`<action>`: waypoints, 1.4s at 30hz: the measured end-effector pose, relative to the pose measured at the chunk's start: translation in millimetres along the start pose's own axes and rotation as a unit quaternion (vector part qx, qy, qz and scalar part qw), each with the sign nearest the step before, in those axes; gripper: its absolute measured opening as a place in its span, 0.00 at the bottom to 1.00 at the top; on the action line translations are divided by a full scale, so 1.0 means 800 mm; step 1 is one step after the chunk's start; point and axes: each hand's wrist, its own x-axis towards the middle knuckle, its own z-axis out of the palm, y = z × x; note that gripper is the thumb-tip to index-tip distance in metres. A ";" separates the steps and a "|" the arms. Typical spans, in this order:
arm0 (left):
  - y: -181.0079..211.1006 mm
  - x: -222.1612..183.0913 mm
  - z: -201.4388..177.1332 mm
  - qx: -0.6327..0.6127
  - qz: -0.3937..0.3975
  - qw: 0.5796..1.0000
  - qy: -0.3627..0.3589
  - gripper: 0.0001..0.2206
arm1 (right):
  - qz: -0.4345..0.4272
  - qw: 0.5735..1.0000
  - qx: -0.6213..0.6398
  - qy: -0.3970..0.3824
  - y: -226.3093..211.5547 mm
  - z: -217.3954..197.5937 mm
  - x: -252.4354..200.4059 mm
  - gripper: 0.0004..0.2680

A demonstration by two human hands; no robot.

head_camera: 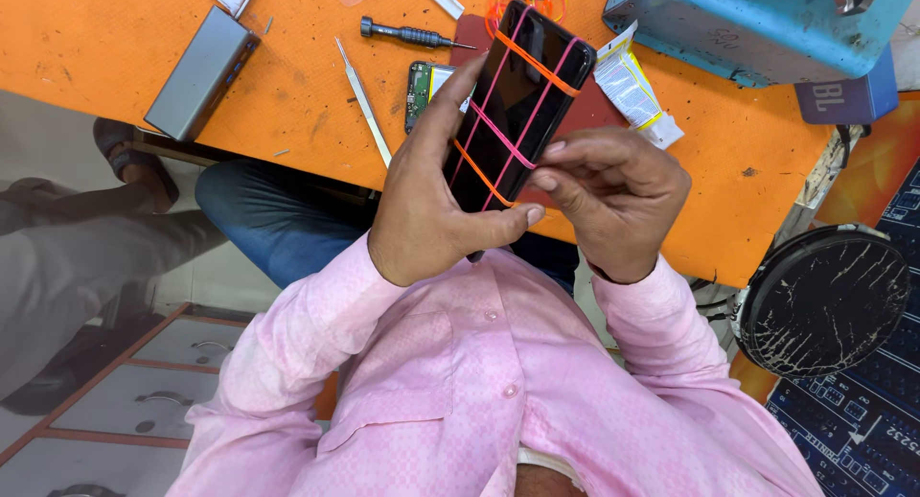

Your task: The person applies adhesive to the internal components of a mobile phone, presses the back cover onto the phone, and secures the phone with several rubber bands.

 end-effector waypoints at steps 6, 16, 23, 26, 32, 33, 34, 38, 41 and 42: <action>-0.002 -0.005 0.009 0.082 0.021 0.996 0.032 0.49 | -0.007 0.999 -0.043 -0.019 -0.004 -0.005 0.005 0.06; 0.006 -0.007 0.020 0.225 0.029 0.969 0.096 0.50 | 0.134 0.977 0.161 -0.029 0.014 -0.008 0.014 0.07; 0.005 -0.003 0.019 0.238 0.034 0.966 0.097 0.51 | 0.153 0.967 0.201 -0.041 0.027 -0.014 0.015 0.08; 0.005 -0.004 0.019 0.229 0.036 0.967 0.101 0.52 | 0.148 0.958 0.242 -0.046 0.032 -0.010 0.017 0.10; -0.001 -0.005 0.008 0.254 0.052 0.962 0.089 0.54 | 0.167 0.953 0.247 -0.052 0.041 -0.005 0.020 0.10; -0.003 -0.005 0.007 0.266 0.039 0.959 0.093 0.54 | 0.173 0.952 0.248 -0.056 0.042 -0.004 0.021 0.11; -0.006 -0.004 0.006 0.279 0.027 0.955 0.098 0.55 | 0.175 0.952 0.245 -0.060 0.044 -0.002 0.022 0.11; -0.019 -0.004 -0.004 0.318 -0.011 0.942 0.106 0.53 | 0.172 0.958 0.214 -0.086 0.049 0.010 0.025 0.12; -0.027 -0.003 -0.017 0.310 0.012 0.941 0.133 0.51 | 0.173 0.958 0.200 -0.110 0.045 0.023 0.027 0.13; -0.029 -0.003 -0.025 0.320 0.022 0.936 0.147 0.49 | 0.176 0.957 0.199 -0.117 0.042 0.025 0.028 0.14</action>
